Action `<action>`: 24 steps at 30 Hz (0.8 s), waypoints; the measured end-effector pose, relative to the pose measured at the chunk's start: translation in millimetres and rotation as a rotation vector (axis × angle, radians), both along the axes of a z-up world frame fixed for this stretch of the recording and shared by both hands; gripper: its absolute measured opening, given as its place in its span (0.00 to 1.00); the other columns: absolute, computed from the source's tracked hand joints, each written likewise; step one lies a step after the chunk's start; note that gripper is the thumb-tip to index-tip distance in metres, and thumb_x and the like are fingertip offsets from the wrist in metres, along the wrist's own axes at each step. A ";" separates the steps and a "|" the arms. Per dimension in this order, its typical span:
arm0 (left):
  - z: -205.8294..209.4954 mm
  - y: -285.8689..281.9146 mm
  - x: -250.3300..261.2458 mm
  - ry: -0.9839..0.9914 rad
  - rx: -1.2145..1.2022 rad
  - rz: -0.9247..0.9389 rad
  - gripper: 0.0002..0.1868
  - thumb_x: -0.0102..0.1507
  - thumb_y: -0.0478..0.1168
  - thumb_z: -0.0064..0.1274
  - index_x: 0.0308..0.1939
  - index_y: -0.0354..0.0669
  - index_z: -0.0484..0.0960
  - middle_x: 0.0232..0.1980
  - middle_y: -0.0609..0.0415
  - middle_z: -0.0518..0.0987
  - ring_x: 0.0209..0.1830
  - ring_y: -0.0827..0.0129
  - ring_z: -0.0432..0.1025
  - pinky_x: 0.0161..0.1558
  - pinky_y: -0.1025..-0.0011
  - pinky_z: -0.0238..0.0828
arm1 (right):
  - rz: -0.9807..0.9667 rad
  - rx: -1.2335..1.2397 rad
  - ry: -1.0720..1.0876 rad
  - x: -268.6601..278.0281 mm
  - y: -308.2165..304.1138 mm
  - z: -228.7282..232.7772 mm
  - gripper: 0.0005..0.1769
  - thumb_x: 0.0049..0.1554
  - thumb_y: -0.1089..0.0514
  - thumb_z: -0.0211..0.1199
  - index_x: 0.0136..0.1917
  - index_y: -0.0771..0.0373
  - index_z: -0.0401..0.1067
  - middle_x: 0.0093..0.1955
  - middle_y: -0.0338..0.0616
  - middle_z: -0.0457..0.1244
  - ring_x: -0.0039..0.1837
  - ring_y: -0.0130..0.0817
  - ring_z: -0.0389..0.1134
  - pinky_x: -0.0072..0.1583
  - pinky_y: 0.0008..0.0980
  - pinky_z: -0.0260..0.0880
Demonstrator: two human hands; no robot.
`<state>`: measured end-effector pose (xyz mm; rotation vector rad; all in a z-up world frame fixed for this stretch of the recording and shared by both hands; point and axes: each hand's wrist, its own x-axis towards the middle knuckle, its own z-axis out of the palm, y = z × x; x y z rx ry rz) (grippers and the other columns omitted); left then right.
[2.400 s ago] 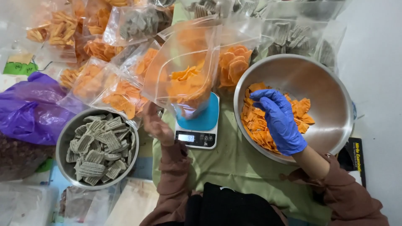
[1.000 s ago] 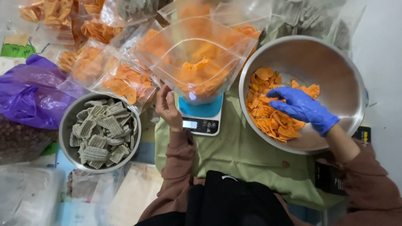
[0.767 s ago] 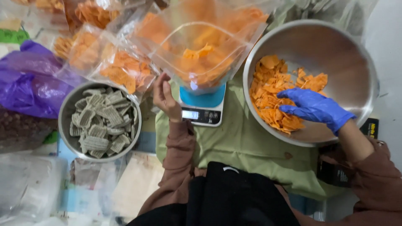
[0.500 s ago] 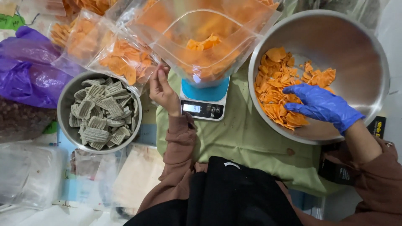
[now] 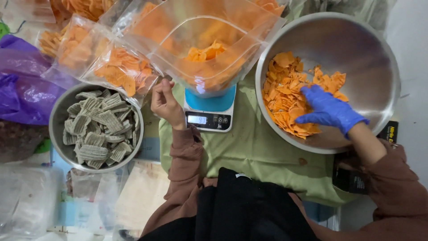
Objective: The person fills plastic bags with orange chips from a bowl, weighs them on a digital scale, and organizes them on a table alongside other bags of food.
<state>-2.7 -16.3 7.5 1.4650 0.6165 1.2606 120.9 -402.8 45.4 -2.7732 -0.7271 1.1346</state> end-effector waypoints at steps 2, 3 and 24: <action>-3.8 2.5 0.6 -0.024 -0.012 -0.009 0.15 0.68 0.40 0.56 0.27 0.39 0.83 0.29 0.51 0.81 0.35 0.70 0.76 0.46 0.70 0.76 | -0.021 0.001 0.030 -5.3 14.7 7.9 0.64 0.45 0.30 0.73 0.82 0.55 0.45 0.77 0.59 0.50 0.72 0.67 0.58 0.70 0.64 0.60; -5.3 4.3 1.3 -0.047 -0.022 -0.015 0.15 0.68 0.38 0.59 0.26 0.38 0.84 0.28 0.49 0.82 0.35 0.71 0.76 0.50 0.69 0.73 | -0.040 0.003 0.060 -7.7 22.6 11.9 0.69 0.44 0.27 0.74 0.85 0.54 0.42 0.81 0.61 0.47 0.77 0.72 0.53 0.72 0.69 0.57; -8.3 3.8 1.9 -0.069 -0.020 -0.033 0.15 0.68 0.37 0.59 0.26 0.38 0.84 0.28 0.50 0.82 0.34 0.73 0.75 0.48 0.72 0.72 | 0.047 0.439 -0.119 -1.9 37.4 -64.7 0.31 0.46 0.52 0.74 0.62 0.56 0.72 0.62 0.56 0.60 0.64 0.66 0.67 0.62 0.55 0.73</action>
